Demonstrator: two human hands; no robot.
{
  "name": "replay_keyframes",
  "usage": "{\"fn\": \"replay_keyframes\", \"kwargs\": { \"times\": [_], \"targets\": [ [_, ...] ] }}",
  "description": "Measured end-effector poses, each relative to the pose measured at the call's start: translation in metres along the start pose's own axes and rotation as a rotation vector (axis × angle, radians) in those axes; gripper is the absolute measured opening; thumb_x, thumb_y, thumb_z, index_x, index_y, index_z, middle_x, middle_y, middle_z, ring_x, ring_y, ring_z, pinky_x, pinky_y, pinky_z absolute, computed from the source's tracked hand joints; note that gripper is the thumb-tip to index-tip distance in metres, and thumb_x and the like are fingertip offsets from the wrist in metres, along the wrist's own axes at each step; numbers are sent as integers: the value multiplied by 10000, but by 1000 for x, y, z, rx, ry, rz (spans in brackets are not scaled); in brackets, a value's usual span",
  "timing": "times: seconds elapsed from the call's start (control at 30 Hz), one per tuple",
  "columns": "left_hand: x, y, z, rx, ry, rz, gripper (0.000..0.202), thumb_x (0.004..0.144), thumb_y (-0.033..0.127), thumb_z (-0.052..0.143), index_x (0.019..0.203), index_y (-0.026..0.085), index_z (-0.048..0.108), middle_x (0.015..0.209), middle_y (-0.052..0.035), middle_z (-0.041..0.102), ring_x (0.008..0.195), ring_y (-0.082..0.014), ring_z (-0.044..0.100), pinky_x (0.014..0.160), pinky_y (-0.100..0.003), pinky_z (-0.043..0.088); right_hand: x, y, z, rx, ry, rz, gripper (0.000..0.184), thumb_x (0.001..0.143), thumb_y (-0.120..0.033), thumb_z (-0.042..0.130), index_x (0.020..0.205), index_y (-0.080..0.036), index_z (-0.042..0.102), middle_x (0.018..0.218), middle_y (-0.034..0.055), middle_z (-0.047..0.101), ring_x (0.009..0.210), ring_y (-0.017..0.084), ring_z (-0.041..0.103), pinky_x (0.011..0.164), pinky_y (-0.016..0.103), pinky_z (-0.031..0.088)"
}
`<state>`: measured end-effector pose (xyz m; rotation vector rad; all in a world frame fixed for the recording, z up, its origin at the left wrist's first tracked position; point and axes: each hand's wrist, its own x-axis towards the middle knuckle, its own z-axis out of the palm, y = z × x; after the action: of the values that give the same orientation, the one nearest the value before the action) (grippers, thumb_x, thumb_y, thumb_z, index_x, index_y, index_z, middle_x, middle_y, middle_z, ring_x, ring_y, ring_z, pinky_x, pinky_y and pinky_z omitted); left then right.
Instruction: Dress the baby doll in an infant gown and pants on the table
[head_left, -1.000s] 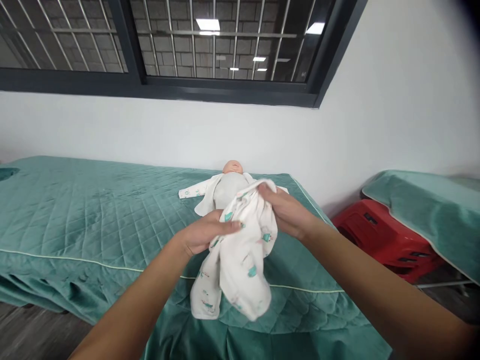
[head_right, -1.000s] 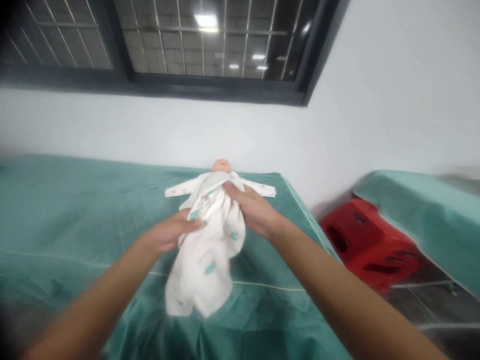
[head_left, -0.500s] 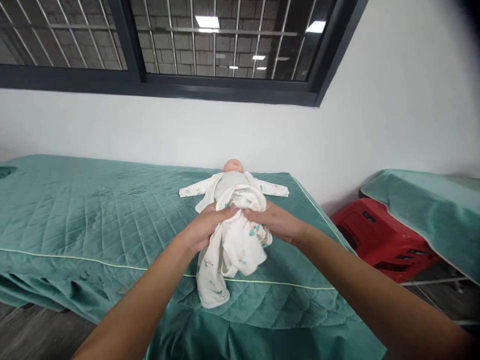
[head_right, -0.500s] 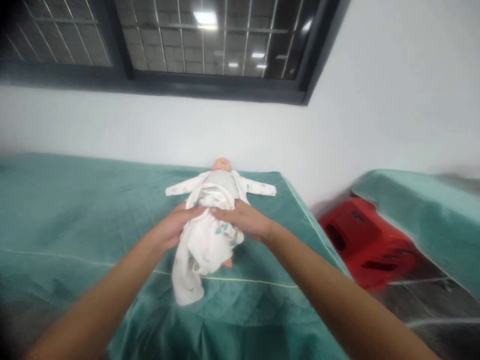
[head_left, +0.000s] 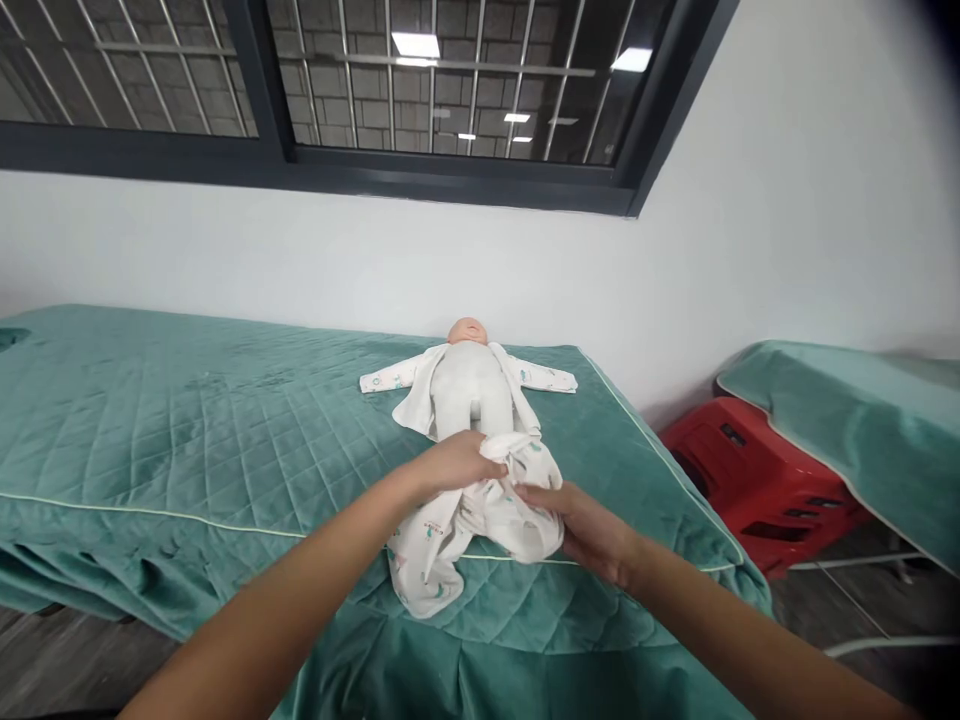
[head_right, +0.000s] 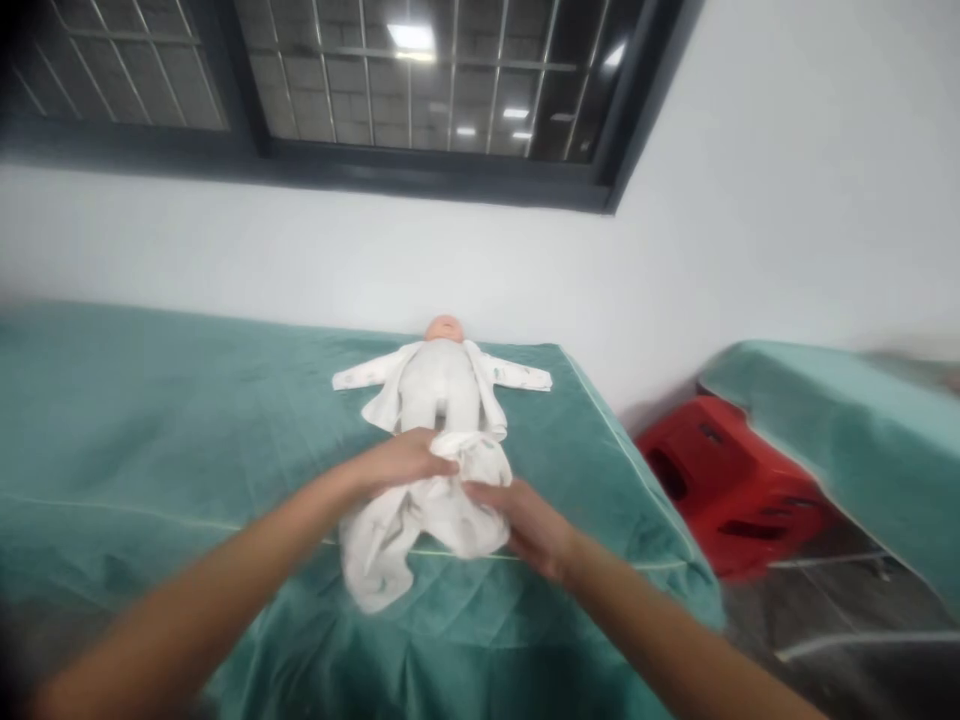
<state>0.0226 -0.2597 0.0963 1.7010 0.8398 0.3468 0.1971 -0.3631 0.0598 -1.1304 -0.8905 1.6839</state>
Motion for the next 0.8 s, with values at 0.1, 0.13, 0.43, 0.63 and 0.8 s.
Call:
{"fn": "replay_keyframes", "kwargs": {
  "times": [0.1,0.13,0.43,0.63,0.8],
  "targets": [
    [10,-1,10,461,-98,60,138,749,230,651,825,132,712,883,-108,745,828,-259,668,713,-312,462,-6,17,-5,-94,43,27,419,789,-376,740,1166,-203,675,1094,110,731,989,279,705,933,439,539],
    [11,0,14,562,-125,62,147,752,227,645,842,132,711,911,-125,745,836,-269,672,712,-317,462,-6,20,-7,-142,56,11,395,789,-372,734,1152,-224,682,1078,100,733,1014,286,695,951,446,525],
    [-1,12,21,848,-182,32,247,845,271,569,1001,126,694,1063,-195,717,968,-337,677,733,-356,482,14,46,-22,-647,161,-307,337,851,-369,596,1146,-243,700,1186,85,706,1223,326,573,1136,505,344],
    [-1,4,10,615,-194,8,272,837,331,609,1015,136,678,1078,-139,722,960,-291,668,735,-318,465,12,93,-24,-503,476,-355,476,849,-455,600,1248,-199,643,1254,128,673,1246,327,557,1073,509,411],
    [-1,-1,1,145,-273,9,280,824,368,651,1007,159,692,990,-70,734,887,-236,669,698,-273,470,20,96,-15,-237,499,-449,427,864,-471,613,1203,-213,641,1239,112,674,1122,295,618,988,443,470]
  ]
}}
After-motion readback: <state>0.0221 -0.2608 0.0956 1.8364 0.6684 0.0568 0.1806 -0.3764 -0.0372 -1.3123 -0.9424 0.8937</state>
